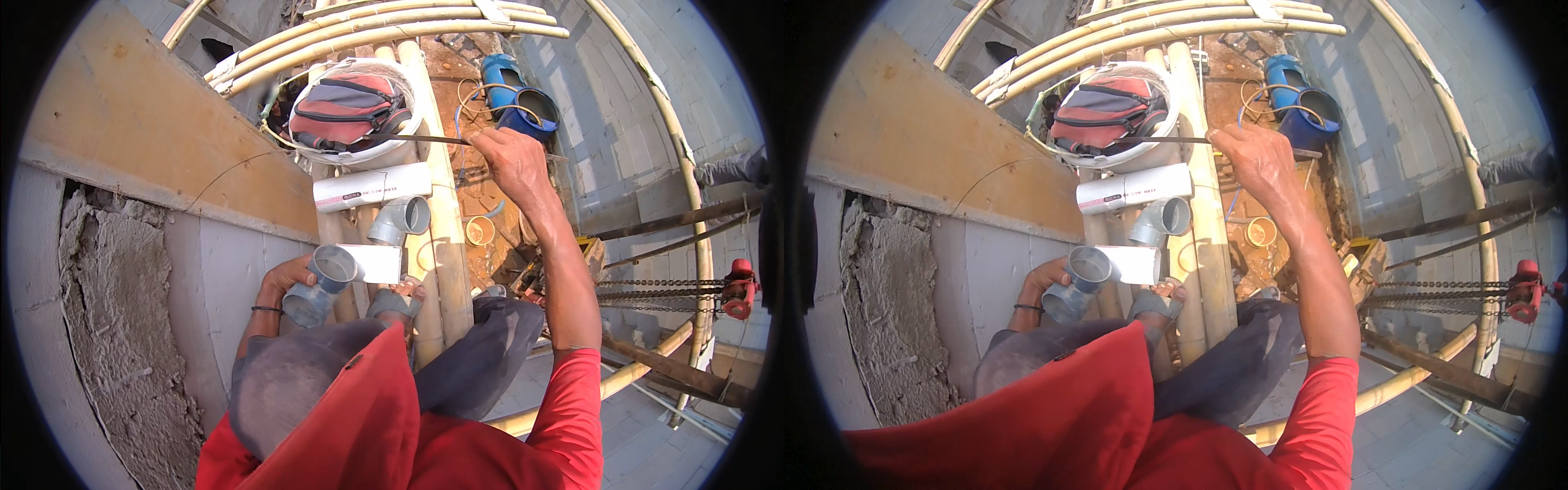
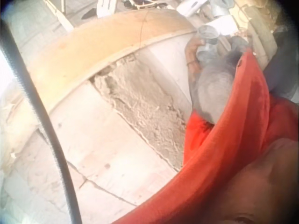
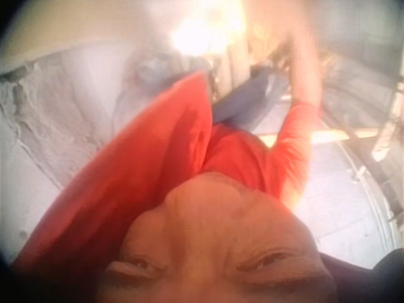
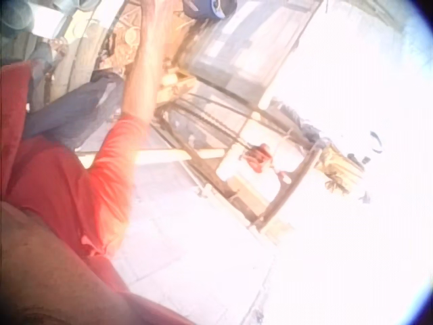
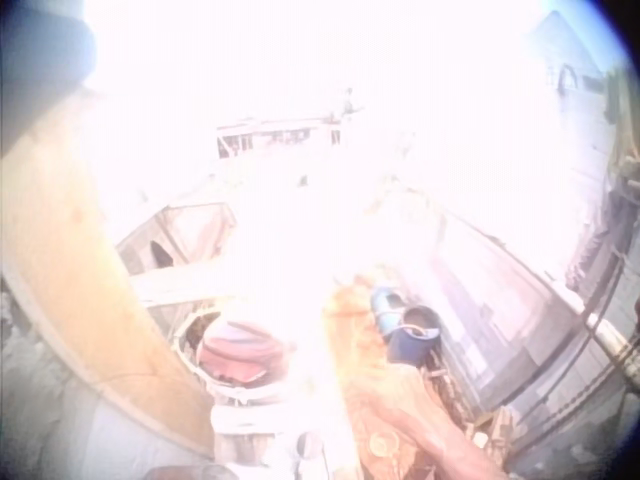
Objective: The person assembles PVC pipe fittings by applying solvent cement to the ends of a pipe and a connector, then joining them together. The person repeats this process to attach additional fittings to the assembly.
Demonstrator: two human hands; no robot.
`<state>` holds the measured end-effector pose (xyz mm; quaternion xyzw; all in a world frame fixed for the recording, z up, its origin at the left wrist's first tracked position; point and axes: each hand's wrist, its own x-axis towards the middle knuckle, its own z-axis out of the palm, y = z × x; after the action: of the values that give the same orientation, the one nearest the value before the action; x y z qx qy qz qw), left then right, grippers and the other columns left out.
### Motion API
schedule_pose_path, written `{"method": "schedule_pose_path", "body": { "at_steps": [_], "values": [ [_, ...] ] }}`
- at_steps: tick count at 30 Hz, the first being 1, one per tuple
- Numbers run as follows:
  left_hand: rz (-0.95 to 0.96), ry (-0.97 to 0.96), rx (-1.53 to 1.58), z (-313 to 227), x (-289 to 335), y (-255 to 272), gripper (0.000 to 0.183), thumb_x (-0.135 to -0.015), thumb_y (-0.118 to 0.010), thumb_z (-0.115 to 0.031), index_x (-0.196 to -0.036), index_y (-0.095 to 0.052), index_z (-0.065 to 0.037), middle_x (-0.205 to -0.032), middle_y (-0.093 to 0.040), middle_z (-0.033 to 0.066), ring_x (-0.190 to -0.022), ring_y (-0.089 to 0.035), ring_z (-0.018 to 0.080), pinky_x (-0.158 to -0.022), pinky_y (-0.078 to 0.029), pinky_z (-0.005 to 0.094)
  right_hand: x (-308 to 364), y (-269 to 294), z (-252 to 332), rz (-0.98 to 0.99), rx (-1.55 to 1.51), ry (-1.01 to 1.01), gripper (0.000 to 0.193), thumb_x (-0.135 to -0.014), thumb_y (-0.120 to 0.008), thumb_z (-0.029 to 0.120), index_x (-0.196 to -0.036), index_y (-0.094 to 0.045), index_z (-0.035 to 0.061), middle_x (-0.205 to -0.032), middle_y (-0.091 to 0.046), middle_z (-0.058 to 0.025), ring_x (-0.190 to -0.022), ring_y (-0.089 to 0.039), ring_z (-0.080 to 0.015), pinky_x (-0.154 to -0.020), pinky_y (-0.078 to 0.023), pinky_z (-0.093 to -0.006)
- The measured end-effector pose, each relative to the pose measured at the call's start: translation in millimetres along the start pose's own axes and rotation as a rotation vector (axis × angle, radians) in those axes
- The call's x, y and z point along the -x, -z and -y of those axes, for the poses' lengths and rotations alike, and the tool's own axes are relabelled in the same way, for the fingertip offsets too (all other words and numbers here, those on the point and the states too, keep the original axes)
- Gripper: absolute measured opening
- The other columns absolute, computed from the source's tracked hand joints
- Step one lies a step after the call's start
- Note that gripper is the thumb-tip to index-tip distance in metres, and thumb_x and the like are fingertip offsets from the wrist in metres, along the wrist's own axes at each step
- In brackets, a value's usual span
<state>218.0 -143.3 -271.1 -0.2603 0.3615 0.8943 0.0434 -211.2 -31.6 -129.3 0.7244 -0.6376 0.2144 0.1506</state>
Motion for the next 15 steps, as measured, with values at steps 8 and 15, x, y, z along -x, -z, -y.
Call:
{"method": "schedule_pose_path", "body": {
  "at_steps": [8, 15],
  "values": [
    [-0.054, 0.082, -0.070, 11.7, -9.1, 13.2, 0.107, -0.057, -0.097, -0.029, -0.145, -0.044, -0.001, -0.130, -0.060, 0.0083, -0.114, -0.059, 0.0209, -0.101, -0.047, 0.0336, -129.1, -39.7, 31.9, 0.326, 0.506, 0.457, 0.014, -0.087, -0.060, 0.019, -0.081, -0.072, 0.0183, -0.079, -0.070, -0.0011, -0.082, -0.069, -0.0191, -0.084, -0.046, -0.0359],
    [-0.082, 0.052, -0.158, 16.9, -17.0, 6.8, 0.108, -0.058, -0.097, -0.030, -0.146, -0.041, 0.000, -0.133, -0.059, 0.0099, -0.119, -0.058, 0.0190, -0.103, -0.046, 0.0323, -115.4, -67.9, 41.0, -0.210, 0.271, 0.481, 0.011, -0.086, -0.062, 0.020, -0.081, -0.071, 0.0173, -0.082, -0.069, 0.0009, -0.093, -0.065, -0.0167, -0.091, -0.045, -0.0372]
  ]
}}
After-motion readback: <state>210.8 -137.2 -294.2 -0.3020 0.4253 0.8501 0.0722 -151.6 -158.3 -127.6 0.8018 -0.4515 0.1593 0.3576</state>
